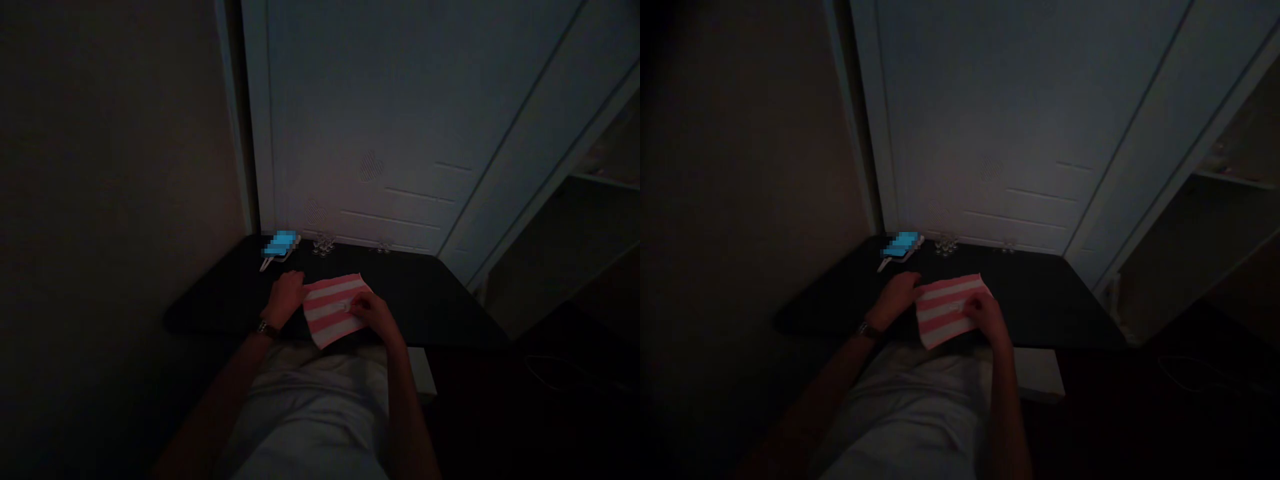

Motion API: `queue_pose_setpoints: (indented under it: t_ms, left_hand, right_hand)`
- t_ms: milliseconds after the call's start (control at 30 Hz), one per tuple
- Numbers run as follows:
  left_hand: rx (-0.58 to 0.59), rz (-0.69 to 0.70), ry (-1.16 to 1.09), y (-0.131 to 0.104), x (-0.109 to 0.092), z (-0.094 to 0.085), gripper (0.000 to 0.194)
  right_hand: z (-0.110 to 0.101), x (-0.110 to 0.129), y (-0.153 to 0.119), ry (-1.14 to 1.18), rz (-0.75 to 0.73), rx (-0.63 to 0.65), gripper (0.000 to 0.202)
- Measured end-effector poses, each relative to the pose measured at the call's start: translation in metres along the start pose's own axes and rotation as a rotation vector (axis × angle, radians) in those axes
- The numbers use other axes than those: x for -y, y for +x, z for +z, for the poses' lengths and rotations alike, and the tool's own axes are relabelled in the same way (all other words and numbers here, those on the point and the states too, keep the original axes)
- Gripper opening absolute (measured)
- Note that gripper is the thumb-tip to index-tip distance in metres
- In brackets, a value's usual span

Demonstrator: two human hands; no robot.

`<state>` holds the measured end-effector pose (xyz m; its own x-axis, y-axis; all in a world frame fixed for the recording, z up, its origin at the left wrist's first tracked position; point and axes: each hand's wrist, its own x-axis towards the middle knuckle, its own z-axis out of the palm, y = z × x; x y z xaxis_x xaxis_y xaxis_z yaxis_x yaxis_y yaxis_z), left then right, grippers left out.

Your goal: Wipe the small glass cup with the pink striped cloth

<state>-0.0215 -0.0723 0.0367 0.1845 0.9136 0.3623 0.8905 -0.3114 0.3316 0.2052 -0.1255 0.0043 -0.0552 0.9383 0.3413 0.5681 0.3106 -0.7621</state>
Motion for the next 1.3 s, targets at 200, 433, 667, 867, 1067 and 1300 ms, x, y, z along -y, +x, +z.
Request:
queue_pose_setpoints:
  t_ms: [200, 433, 667, 867, 1067, 1300]
  left_hand:
    - [0.065, -0.094, 0.005, -0.001, 0.003, 0.007, 0.010]
    - [0.070, -0.102, -0.149, -0.031, 0.004, 0.003, 0.010]
    - [-0.230, -0.141, -0.460, -0.062, -0.001, 0.005, 0.020]
    - [-0.198, 0.026, -0.460, -0.065, -0.017, 0.009, 0.020]
    - [-0.056, 0.112, -0.495, -0.058, -0.019, 0.000, 0.033]
    - [0.080, 0.155, -0.615, -0.037, -0.003, -0.010, 0.023]
  right_hand:
    - [-0.003, -0.006, 0.013, -0.105, 0.095, -0.047, 0.004]
    - [0.027, 0.014, 0.011, -0.123, 0.025, -0.114, 0.006]
    - [0.061, 0.035, -0.004, -0.111, -0.052, -0.114, 0.005]
    - [0.066, 0.034, -0.008, -0.103, -0.086, -0.123, 0.007]
    - [0.065, 0.032, -0.008, -0.092, -0.083, -0.102, 0.002]
    - [0.063, 0.032, -0.008, -0.088, -0.141, -0.074, 0.002]
